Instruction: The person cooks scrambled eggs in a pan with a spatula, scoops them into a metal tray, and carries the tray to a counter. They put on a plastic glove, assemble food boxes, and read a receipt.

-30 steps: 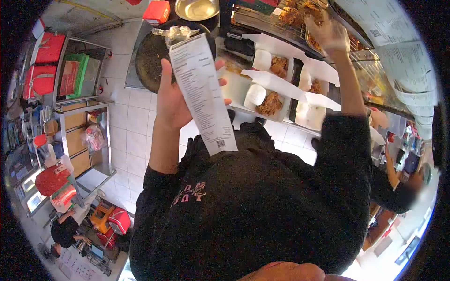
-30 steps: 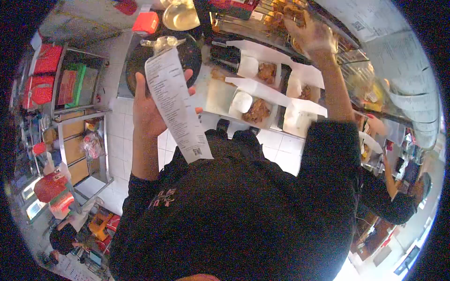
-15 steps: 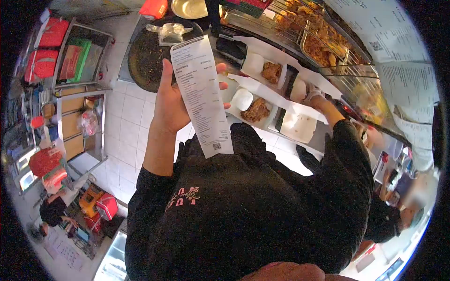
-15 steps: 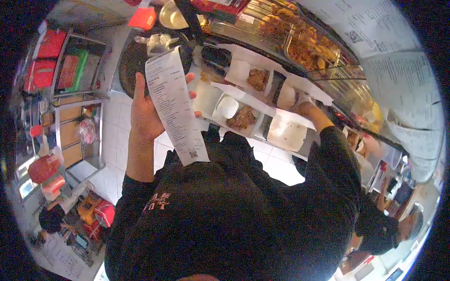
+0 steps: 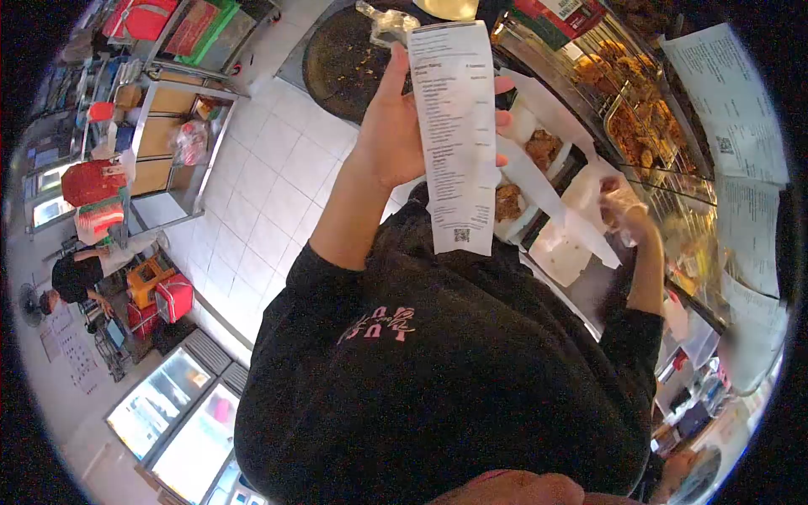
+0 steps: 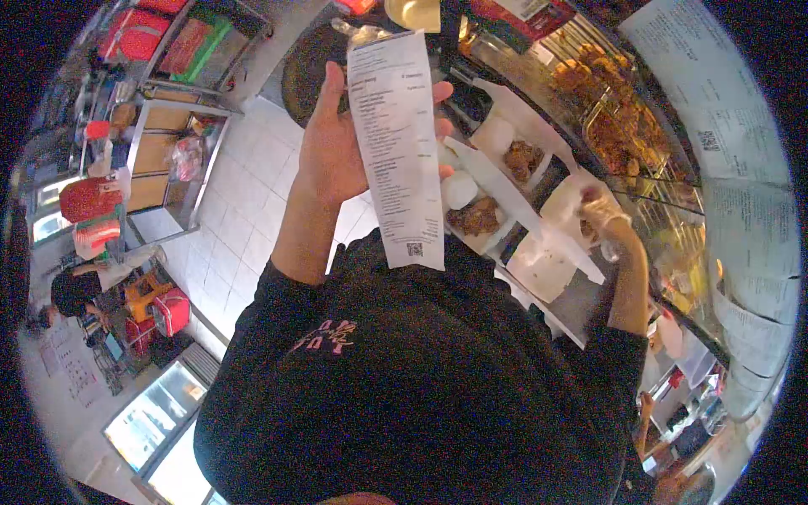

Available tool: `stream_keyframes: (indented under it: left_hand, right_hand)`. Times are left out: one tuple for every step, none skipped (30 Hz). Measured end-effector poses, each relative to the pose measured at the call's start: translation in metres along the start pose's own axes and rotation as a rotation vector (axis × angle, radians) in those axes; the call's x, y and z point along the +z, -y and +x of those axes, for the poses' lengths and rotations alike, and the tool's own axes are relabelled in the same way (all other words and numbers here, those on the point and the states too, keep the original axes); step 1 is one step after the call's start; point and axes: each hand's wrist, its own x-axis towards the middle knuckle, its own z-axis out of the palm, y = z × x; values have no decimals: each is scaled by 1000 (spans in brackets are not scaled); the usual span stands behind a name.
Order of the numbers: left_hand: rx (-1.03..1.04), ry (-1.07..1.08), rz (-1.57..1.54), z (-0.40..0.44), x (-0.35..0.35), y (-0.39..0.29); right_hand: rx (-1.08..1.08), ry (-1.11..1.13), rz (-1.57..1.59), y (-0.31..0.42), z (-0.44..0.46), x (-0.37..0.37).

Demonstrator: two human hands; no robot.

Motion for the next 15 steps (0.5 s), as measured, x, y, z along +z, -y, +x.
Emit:
stream_keyframes:
  left_hand:
    - [-12,34,-28,-1,1,-1]
    - [-27,34,-18,-1,0,-3]
    - [-27,45,-15,-1,-1,-6]
    - [-35,70,-6,0,-1,-8]
    - [-44,92,3,0,-1,-10]
    - [-48,96,2,-2,-1,-13]
    - [-56,95,12,-3,0,-15]
    - [-67,97,27,-2,2,-18]
    - [-87,107,31,-5,2,-22]
    - [-78,72,55,-10,3,-24]
    - [-96,61,73,-8,4,-23]
    - [-102,34,68,-8,1,-23]
    - [-128,14,61,-13,-3,-26]
    - [-136,-24,104,-17,-2,-27]
    - [-155,14,149,-19,-15,-30]
  right_hand:
    - [-181,-73,73,27,-11,-6]
    - [-335,-195,94,55,-7,-9]
    - [-489,-319,96,83,-4,-11]
    - [-661,-517,25,113,2,-12]
    - [-804,-745,-69,143,8,-12]
    - [-1030,-988,-231,162,17,-11]
    - [-813,-1138,-456,171,26,-8]
    - [-575,-1272,-672,180,37,-8]
    - [-381,-1046,-1104,183,50,-7]
    - [-349,-1010,-1107,184,64,-5]
    - [-343,-1011,-1009,189,79,2]
    - [-348,-1038,-911,192,89,6]
    - [-347,-1072,-819,197,99,12]
    - [-323,-1101,-754,203,108,15]
    - [-301,-1139,-689,209,120,15]
